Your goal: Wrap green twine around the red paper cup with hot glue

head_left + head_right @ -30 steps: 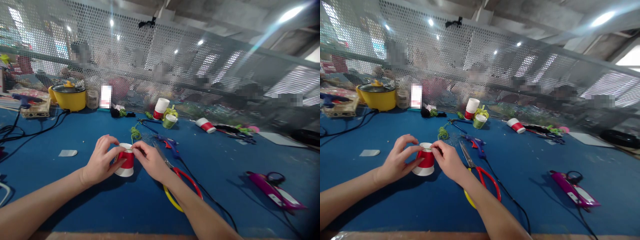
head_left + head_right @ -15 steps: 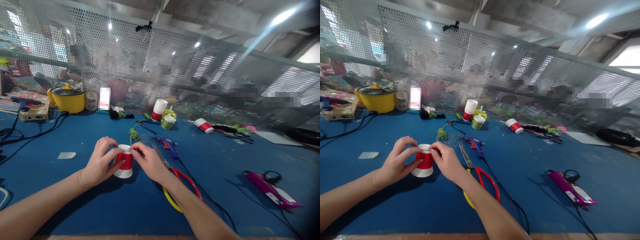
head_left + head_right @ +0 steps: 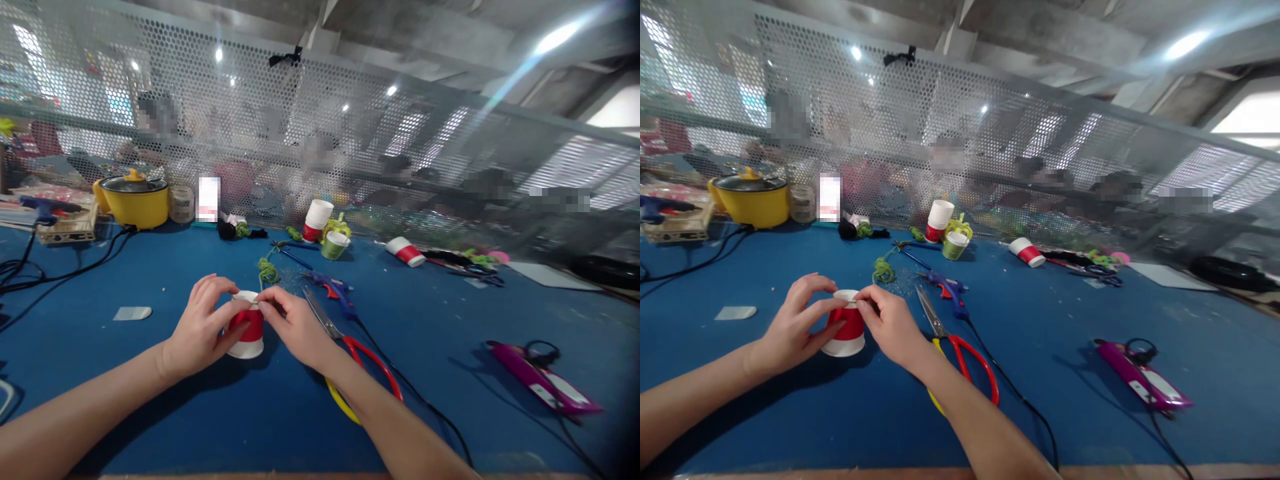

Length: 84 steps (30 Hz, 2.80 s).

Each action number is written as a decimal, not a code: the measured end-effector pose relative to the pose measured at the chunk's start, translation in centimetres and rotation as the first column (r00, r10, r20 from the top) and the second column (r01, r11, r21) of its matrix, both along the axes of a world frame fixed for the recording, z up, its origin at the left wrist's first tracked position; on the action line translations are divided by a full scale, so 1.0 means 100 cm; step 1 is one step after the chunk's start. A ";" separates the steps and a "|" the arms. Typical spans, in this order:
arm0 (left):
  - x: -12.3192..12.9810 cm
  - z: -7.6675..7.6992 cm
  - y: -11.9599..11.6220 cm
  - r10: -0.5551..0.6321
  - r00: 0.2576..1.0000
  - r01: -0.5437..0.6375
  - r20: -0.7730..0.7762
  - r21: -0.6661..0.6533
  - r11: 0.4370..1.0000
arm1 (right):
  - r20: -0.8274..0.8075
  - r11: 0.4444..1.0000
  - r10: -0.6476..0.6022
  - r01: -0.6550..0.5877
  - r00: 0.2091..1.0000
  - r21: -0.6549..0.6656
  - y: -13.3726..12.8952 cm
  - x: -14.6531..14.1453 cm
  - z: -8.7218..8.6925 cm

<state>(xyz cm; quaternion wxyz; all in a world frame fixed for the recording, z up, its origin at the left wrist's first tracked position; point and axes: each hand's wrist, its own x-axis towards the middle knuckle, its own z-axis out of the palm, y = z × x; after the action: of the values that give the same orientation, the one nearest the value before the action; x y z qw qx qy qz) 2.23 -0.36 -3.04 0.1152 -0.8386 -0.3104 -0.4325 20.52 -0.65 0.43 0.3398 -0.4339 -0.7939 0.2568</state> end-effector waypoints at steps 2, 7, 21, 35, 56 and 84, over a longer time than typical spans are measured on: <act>0.000 0.000 0.000 0.003 1.000 -0.003 -0.006 0.002 1.000 | -0.002 1.000 -0.001 0.001 1.000 0.000 0.000 0.000 0.000; 0.000 0.001 0.001 -0.017 1.000 0.017 -0.014 -0.012 1.000 | -0.005 1.000 0.000 0.000 1.000 -0.011 -0.001 0.000 0.000; 0.001 0.002 0.000 -0.026 1.000 0.026 -0.001 -0.019 0.999 | 0.041 0.996 0.036 -0.033 0.999 -0.078 -0.002 0.003 0.007; 0.001 0.001 0.000 -0.028 1.000 0.028 -0.012 -0.014 0.999 | 0.146 0.999 0.010 -0.015 0.989 0.034 0.000 0.005 0.009; 0.001 0.002 -0.001 -0.036 0.999 0.035 -0.016 -0.013 0.999 | -0.060 0.984 0.006 -0.017 0.998 -0.175 0.001 0.002 0.007; 0.004 0.002 -0.008 0.063 0.992 -0.051 -0.107 0.112 0.992 | -0.059 0.988 -0.005 -0.004 0.998 -0.151 -0.002 0.001 0.002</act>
<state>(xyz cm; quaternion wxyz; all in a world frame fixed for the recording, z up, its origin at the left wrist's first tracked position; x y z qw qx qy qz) 2.64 -1.14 -2.86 0.1900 -0.8444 -0.3036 -0.3983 20.62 -0.80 0.58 0.3295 -0.4508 -0.7616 0.3289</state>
